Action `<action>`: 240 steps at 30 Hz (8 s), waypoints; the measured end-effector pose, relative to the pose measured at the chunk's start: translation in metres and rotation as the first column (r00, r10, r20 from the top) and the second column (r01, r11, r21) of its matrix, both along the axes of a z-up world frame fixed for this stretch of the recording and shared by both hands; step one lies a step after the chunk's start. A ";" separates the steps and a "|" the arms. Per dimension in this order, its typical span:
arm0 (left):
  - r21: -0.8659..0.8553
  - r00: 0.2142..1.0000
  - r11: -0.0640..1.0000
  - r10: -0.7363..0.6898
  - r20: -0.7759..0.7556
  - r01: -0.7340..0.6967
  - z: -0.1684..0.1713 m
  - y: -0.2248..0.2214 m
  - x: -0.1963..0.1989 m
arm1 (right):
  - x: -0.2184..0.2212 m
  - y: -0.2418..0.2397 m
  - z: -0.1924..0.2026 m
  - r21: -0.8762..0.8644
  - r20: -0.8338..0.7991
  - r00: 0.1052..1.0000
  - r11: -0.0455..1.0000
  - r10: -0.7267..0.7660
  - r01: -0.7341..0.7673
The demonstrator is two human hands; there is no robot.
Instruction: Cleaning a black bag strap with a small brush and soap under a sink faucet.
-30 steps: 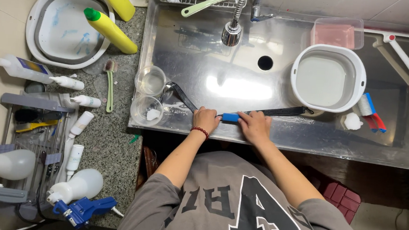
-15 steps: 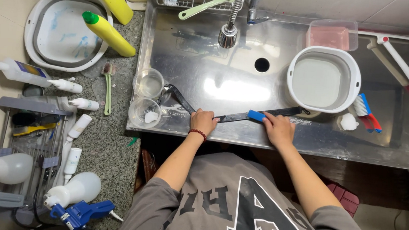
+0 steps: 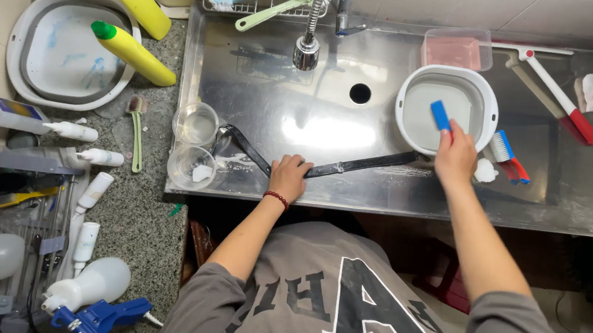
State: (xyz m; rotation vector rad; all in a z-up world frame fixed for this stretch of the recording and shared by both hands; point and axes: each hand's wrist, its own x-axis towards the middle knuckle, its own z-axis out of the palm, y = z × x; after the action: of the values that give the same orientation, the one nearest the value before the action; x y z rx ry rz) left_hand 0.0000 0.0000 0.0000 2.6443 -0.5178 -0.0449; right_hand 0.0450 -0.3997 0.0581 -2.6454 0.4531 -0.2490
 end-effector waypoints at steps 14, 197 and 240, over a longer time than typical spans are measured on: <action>-0.021 0.990 1.000 -0.006 -0.143 0.003 -0.013 -0.013 -0.001 | 0.048 -0.045 0.053 -0.260 -0.199 0.973 0.950 0.120 -0.170; -0.100 0.790 0.941 0.210 -0.576 -0.323 -0.020 0.011 0.003 | -0.049 0.160 -0.043 0.137 -0.266 0.659 0.704 0.704 -0.697; 0.034 0.968 0.996 -0.077 -0.238 0.088 0.046 -0.033 0.006 | -0.087 0.109 -0.040 0.157 -0.262 0.912 0.946 0.315 -0.282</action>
State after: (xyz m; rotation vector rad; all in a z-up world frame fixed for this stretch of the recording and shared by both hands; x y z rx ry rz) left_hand 0.0063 -0.0329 0.0463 2.6112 -0.5502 -0.3971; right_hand -0.0416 -0.2908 0.0177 -2.5967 0.1364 0.2499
